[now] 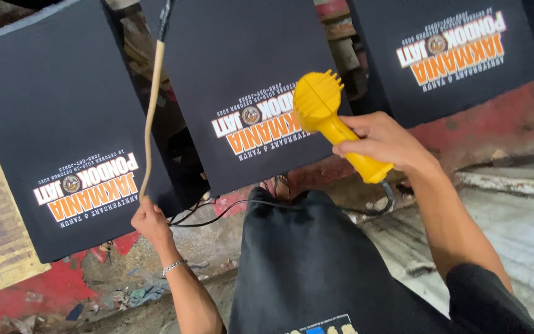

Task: Drying screen-printed designs on t-shirts using a handheld heat gun.

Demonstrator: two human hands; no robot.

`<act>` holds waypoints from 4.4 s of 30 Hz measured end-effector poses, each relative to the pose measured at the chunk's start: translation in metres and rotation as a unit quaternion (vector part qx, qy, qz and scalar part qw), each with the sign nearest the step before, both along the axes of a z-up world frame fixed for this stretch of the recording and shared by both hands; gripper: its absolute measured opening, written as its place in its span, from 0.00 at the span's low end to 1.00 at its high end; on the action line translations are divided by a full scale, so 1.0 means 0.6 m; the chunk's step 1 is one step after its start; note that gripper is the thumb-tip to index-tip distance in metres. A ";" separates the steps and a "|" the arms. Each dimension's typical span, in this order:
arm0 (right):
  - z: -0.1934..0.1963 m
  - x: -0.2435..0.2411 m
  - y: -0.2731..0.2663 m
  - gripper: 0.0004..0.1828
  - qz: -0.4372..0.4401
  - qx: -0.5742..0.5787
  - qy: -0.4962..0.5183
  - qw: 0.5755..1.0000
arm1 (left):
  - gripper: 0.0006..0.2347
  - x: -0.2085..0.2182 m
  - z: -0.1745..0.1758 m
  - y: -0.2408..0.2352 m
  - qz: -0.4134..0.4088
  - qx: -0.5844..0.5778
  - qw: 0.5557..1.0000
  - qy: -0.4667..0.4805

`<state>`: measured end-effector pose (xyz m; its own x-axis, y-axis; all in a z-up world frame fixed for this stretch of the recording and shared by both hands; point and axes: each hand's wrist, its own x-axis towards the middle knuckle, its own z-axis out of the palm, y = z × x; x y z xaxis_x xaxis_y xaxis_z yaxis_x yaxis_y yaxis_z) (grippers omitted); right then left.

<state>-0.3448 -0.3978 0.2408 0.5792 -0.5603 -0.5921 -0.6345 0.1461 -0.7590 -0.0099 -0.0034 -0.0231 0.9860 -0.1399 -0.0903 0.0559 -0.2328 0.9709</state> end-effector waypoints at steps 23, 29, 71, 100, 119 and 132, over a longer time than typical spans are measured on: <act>-0.020 -0.038 -0.040 0.35 -0.002 -0.044 0.008 0.999 | 0.26 -0.023 0.007 -0.012 0.013 0.030 0.997 -0.077; -0.016 -0.012 -0.051 0.42 -0.046 0.008 -0.016 0.999 | 0.26 -0.013 -0.008 -0.005 0.020 -0.018 1.000 -0.013; -0.027 0.015 -0.094 0.39 -0.085 -0.021 -0.090 0.992 | 0.26 -0.030 -0.028 -0.012 0.027 0.016 0.988 -0.149; -0.011 0.076 -0.072 0.43 -0.021 0.016 -0.044 0.999 | 0.25 -0.029 -0.041 -0.003 0.012 0.001 0.990 -0.139; -0.031 0.094 -0.051 0.44 0.011 0.017 -0.072 0.997 | 0.26 -0.028 -0.028 -0.016 0.039 0.009 0.990 -0.135; -0.059 0.088 -0.066 0.40 0.036 0.020 -0.111 0.993 | 0.25 -0.027 -0.033 -0.013 0.029 -0.001 0.991 -0.131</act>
<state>-0.2921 -0.4371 0.2057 0.7365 -0.4902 -0.4660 -0.4614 0.1396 -0.8761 -0.0259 -0.0113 -0.0429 0.9820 -0.0816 0.1706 -0.1853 -0.2351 0.9542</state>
